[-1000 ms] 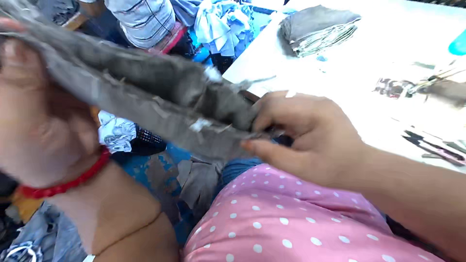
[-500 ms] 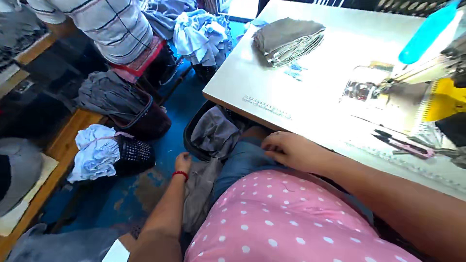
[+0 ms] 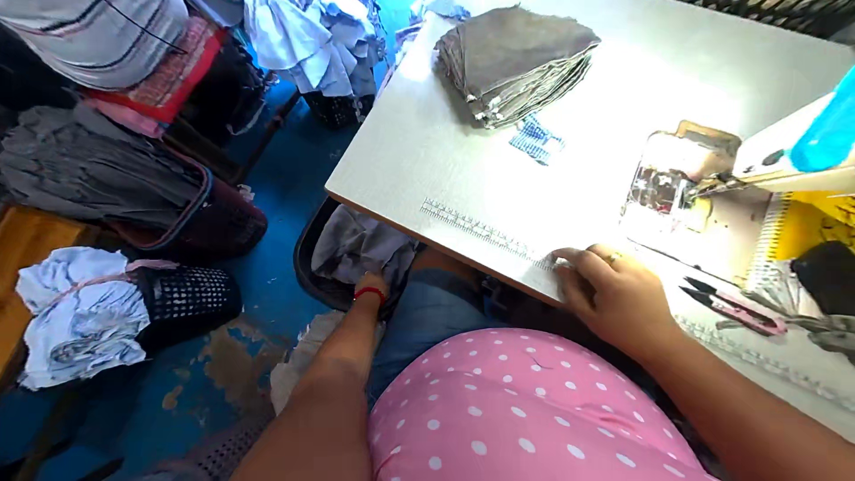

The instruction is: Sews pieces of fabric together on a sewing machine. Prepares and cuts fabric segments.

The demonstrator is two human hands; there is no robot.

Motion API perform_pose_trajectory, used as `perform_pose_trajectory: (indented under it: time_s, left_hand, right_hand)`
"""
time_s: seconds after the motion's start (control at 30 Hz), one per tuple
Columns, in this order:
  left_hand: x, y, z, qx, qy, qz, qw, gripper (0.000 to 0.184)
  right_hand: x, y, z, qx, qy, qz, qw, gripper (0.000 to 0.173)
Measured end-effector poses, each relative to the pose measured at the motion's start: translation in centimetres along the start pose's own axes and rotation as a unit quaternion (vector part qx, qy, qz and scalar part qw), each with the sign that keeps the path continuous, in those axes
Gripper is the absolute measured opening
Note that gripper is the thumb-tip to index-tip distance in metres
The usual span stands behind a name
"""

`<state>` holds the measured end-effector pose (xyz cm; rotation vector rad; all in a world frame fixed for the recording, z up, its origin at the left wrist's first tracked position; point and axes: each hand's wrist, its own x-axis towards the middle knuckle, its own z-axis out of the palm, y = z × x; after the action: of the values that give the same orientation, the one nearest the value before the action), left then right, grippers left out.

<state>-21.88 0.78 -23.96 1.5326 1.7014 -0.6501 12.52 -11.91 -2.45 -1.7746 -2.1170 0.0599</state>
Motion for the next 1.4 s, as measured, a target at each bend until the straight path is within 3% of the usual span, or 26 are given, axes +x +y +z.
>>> perform_pose_trajectory:
  time_s: [0.07,0.23,0.33,0.43,0.63,0.8,0.9,1.0,1.1,1.17,1.23,1.27,1.33,1.4]
  left_hand:
    - [0.9,0.0,0.7,0.026,-0.022,-0.034,0.999,0.061]
    - [2.0,-0.7,1.4,0.083,-0.019,-0.037,0.996,0.045]
    - [1.9,-1.6,0.3,-0.04,0.022,-0.024,0.999,0.041]
    - [1.3,-3.1,-1.6,-0.231,0.137,0.031,0.963,0.041]
    - [-4.8,-5.5,-8.2,-0.282,0.314,0.099,0.901,0.048]
    - [-13.2,-3.7,-13.0,-0.267,0.35,0.24,0.865,0.041]
    - [-19.1,-0.9,-14.2,-0.297,0.313,0.358,0.828,0.031]
    - [-23.4,2.6,-13.5,-0.379,0.219,0.432,0.789,0.028]
    - [-26.0,6.2,-11.6,-0.466,0.106,0.439,0.761,0.026]
    - [-27.1,8.1,-10.4,-0.501,0.025,0.43,0.75,0.018]
    - [-28.0,8.9,-9.8,-0.517,-0.058,0.424,0.742,0.015]
    - [-28.3,9.0,-9.8,-0.509,-0.09,0.423,0.744,0.022]
    - [-28.8,8.9,-10.4,-0.477,-0.109,0.429,0.76,0.029]
    - [-29.3,8.5,-11.7,-0.391,-0.054,0.454,0.799,0.027]
  right_hand:
    - [0.0,0.0,-0.1,-0.003,-0.001,-0.003,1.0,0.035]
    - [-0.1,0.0,0.0,-0.004,-0.004,0.0,1.0,0.034]
    - [0.0,0.1,0.0,0.001,-0.001,-0.005,1.0,0.033]
    - [0.1,0.1,-0.1,0.012,0.0,-0.008,1.0,0.033]
    - [0.1,-0.1,-0.1,0.013,0.006,-0.002,1.0,0.035]
    - [0.0,0.2,0.0,0.037,0.039,-0.015,0.998,0.033]
    - [-0.2,-0.3,0.0,0.1,0.06,-0.028,0.993,0.032]
    - [-0.1,-3.1,-0.4,0.327,-0.017,0.016,0.945,0.033]
    - [0.8,-6.6,-1.3,0.494,-0.139,0.025,0.858,0.041]
    - [1.4,-7.8,-1.8,0.506,-0.168,0.035,0.845,0.058]
    - [1.6,-7.9,-2.0,0.492,-0.134,0.055,0.858,0.062]
    - [1.7,-7.5,-2.2,0.484,-0.106,0.063,0.867,0.056]
    - [1.7,-6.2,-2.5,0.457,-0.055,0.061,0.886,0.025]
    - [1.3,-5.2,-2.8,0.429,-0.024,0.038,0.902,0.01]
